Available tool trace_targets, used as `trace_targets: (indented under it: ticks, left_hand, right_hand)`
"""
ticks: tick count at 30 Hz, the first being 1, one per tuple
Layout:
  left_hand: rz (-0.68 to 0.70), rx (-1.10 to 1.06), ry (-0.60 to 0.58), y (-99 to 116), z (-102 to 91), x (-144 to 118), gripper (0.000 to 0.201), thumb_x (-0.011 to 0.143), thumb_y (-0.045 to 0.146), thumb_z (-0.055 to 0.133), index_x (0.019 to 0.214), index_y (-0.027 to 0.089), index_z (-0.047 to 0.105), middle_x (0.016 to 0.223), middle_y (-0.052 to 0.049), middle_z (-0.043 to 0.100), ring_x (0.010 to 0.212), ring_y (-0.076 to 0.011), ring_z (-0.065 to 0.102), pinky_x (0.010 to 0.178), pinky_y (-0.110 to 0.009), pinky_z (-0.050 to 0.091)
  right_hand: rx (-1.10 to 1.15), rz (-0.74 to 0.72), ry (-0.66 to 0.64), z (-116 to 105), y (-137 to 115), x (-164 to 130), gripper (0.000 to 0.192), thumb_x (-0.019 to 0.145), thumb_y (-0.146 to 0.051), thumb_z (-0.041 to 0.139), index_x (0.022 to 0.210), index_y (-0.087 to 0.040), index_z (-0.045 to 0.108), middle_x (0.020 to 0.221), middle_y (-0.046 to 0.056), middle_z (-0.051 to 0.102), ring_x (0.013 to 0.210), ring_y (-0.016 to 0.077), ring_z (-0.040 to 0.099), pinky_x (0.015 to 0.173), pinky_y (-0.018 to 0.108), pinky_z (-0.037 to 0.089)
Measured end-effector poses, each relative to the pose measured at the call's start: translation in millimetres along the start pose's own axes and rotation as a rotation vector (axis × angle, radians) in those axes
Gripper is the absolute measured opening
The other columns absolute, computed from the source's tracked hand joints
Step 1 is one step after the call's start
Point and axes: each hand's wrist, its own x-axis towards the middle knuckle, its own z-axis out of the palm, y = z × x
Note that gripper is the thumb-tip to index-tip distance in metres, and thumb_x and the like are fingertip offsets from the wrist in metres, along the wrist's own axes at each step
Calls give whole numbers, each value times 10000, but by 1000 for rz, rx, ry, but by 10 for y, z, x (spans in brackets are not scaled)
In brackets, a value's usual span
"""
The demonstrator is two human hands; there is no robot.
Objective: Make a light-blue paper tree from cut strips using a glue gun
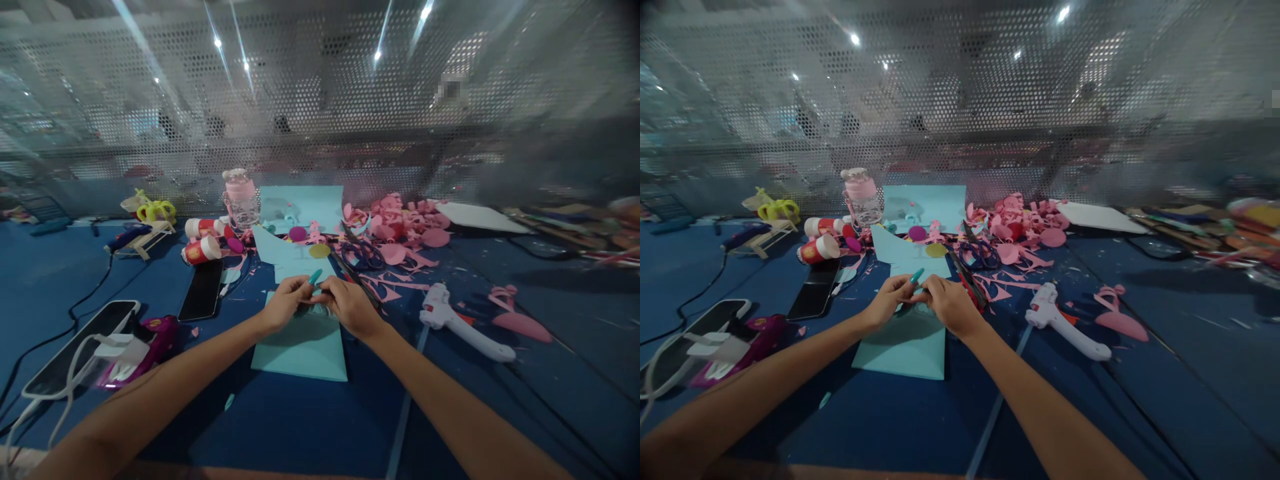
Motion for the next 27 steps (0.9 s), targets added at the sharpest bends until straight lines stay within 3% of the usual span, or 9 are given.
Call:
trace_targets:
  ticks: [9, 16, 27]
  left_hand:
    - [26, 32, -25, 0, -53, 17, 473, 669, 539, 593, 524, 161, 347, 445, 78, 275, 403, -27, 221, 410, -196, 154]
    - [38, -19, 10, 10, -56, 37, 496, 639, 633, 540, 594, 157, 412, 486, 66, 317, 415, -42, 274, 415, -197, 206]
    - [106, 366, -101, 59, -129, 36, 405, 790, 498, 442, 579, 173, 327, 495, 70, 283, 449, -48, 231, 435, -195, 184]
  right_hand:
    - [62, 39, 2, -45, -37, 8, 230, 895, -325, 360, 732, -195, 460, 610, 27, 558, 566, 147, 554, 502, 244, 366]
    - [4, 51, 11, -30, -30, 2, 267, 894, -376, 350, 780, -187, 500, 661, 58, 601, 610, 164, 589, 533, 260, 403]
    - [36, 18, 28, -68, -3, 4, 338, 886, -427, 335, 729, -189, 517, 595, 46, 605, 541, 150, 574, 491, 252, 368]
